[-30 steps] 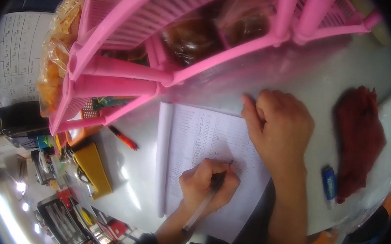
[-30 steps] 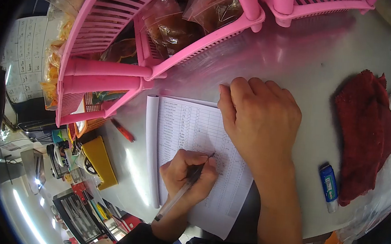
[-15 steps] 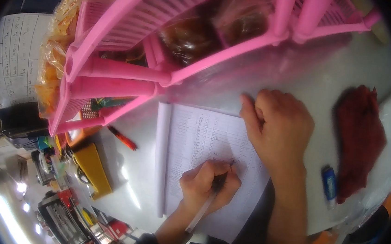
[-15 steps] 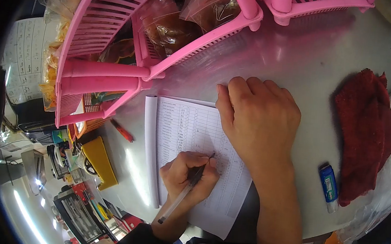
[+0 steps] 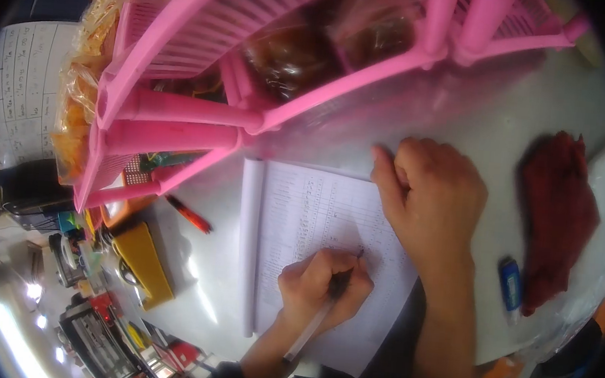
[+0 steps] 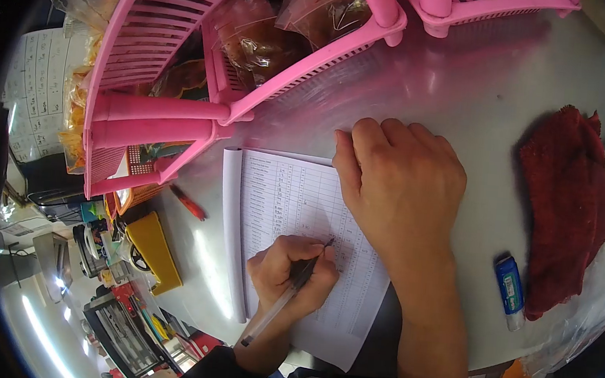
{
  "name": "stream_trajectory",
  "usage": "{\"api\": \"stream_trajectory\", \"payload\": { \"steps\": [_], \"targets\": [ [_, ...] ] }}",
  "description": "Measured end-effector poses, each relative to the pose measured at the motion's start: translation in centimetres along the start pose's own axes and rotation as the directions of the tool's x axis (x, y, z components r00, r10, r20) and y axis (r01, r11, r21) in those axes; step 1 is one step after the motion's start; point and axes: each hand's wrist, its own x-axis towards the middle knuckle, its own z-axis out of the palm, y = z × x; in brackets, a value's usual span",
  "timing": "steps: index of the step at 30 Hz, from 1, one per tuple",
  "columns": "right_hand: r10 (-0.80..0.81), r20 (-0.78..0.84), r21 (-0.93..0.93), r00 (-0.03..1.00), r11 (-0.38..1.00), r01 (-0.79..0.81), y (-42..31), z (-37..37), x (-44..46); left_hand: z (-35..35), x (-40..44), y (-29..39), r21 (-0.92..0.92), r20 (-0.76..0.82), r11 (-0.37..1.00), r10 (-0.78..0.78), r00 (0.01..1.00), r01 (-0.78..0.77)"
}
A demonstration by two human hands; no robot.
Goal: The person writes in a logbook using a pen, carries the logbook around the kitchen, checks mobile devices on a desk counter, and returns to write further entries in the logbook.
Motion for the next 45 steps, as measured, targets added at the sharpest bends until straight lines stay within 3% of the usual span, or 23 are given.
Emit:
{"api": "stream_trajectory", "payload": {
  "steps": [15,18,19,20,21,22,24,26,27,30,31,32,33,34,35,36,38,39,41,43,45],
  "targets": [
    [-0.009,-0.001,0.001,1.0,1.0,0.009,0.0,0.0,0.0,-0.1,0.0,0.2,-0.011,0.024,0.999,-0.042,0.999,0.042],
    [0.015,0.034,0.034,0.999,0.999,-0.016,0.0,-0.4,0.1,-0.3,-0.2,-0.4,-0.069,0.029,0.998,0.011,1.0,-0.009],
    [0.013,0.036,0.032,0.999,0.999,-0.014,0.1,-0.4,0.0,-0.2,-0.4,-0.6,-0.398,-0.034,0.911,-0.134,0.99,0.109],
    [0.087,0.018,0.217,0.996,0.972,-0.089,0.1,-0.6,0.0,-0.3,-0.5,-0.8,-0.688,-0.046,0.704,-0.286,0.957,0.178],
    [0.159,0.011,0.395,0.987,0.906,-0.15,0.0,-1.1,0.0,-0.3,-0.5,-1.2,-0.693,-0.051,0.701,-0.285,0.957,0.171],
    [0.141,0.005,0.393,0.99,0.91,-0.132,0.1,-1.1,-0.2,-0.4,-0.4,-1.8,-0.729,-0.065,0.667,-0.291,0.955,0.153],
    [0.318,-0.049,0.723,0.947,0.665,-0.186,1.0,-0.5,-0.6,-0.8,0.3,-2.3,-0.775,-0.12,0.628,-0.264,0.957,0.076],
    [0.265,-0.054,0.745,0.963,0.653,-0.138,1.9,-0.7,-0.8,-1.2,0.8,-1.3,-0.681,0.007,0.687,-0.338,0.941,0.252],
    [0.294,-0.004,0.742,0.956,0.642,-0.194,1.8,-1.4,-0.8,-1.8,0.5,-0.5,-0.687,-0.024,0.696,-0.312,0.95,0.212],
    [0.244,0.182,0.808,0.953,0.514,-0.286,1.6,-4.5,-4.7,-5.2,-2.3,4.1,-0.644,0.115,0.621,-0.499,0.859,0.447],
    [0.284,0.456,0.713,0.844,0.451,-0.537,-0.4,-8.5,-6.7,-6.5,-4.4,5.6,-0.599,0.176,0.608,-0.534,0.827,0.521],
    [0.194,0.607,0.731,0.771,0.243,-0.637,-2.4,-12.1,-9.2,-7.4,-6.7,7.0,-0.613,0.217,0.537,-0.59,0.777,0.579],
    [0.075,0.704,0.696,0.706,0.125,-0.707,-2.6,-13.3,-12.9,-8.0,-9.1,8.4,-0.624,0.257,0.458,-0.644,0.72,0.633],
    [0.024,0.678,0.734,0.734,0.028,-0.679,-3.8,-14.4,-16.8,-8.5,-11.6,9.7,-0.719,0.299,0.323,-0.656,0.693,0.615],
    [0.012,0.718,0.696,0.696,0.008,-0.718,-4.9,-15.9,-19.7,-9.0,-13.7,11.2,-0.792,0.343,0.176,-0.662,0.666,0.584],
    [0.049,0.786,0.615,0.616,0.024,-0.788,-5.8,-17.3,-22.2,-9.6,-15.4,12.4,-0.8,0.335,0.177,-0.662,0.671,0.574],
    [0.032,0.807,0.589,0.589,0.003,-0.808,-6.8,-19.0,-25.3,-10.6,-18.1,14.4,-0.833,0.421,0.008,-0.641,0.642,0.554],
    [0.025,0.83,0.558,0.557,-0.027,-0.829,-7.1,-19.7,-26.2,-10.8,-18.9,14.8,-0.839,0.412,0.001,-0.651,0.637,0.544],
    [-0.021,0.83,0.557,0.558,-0.017,-0.83,-7.3,-20.5,-26.3,-11.1,-20.0,15.7,-0.746,0.381,0.203,-0.651,0.656,0.634],
    [-0.064,0.828,0.558,0.557,-0.012,-0.83,-7.4,-21.2,-25.7,-11.4,-20.6,16.7,-0.749,0.362,0.213,-0.661,0.657,0.627],
    [-0.165,0.796,0.59,0.582,-0.002,-0.808,-7.5,-21.5,-24.7,-11.5,-20.8,17.1,-0.774,0.26,0.335,-0.606,0.752,0.538]
  ]
}}
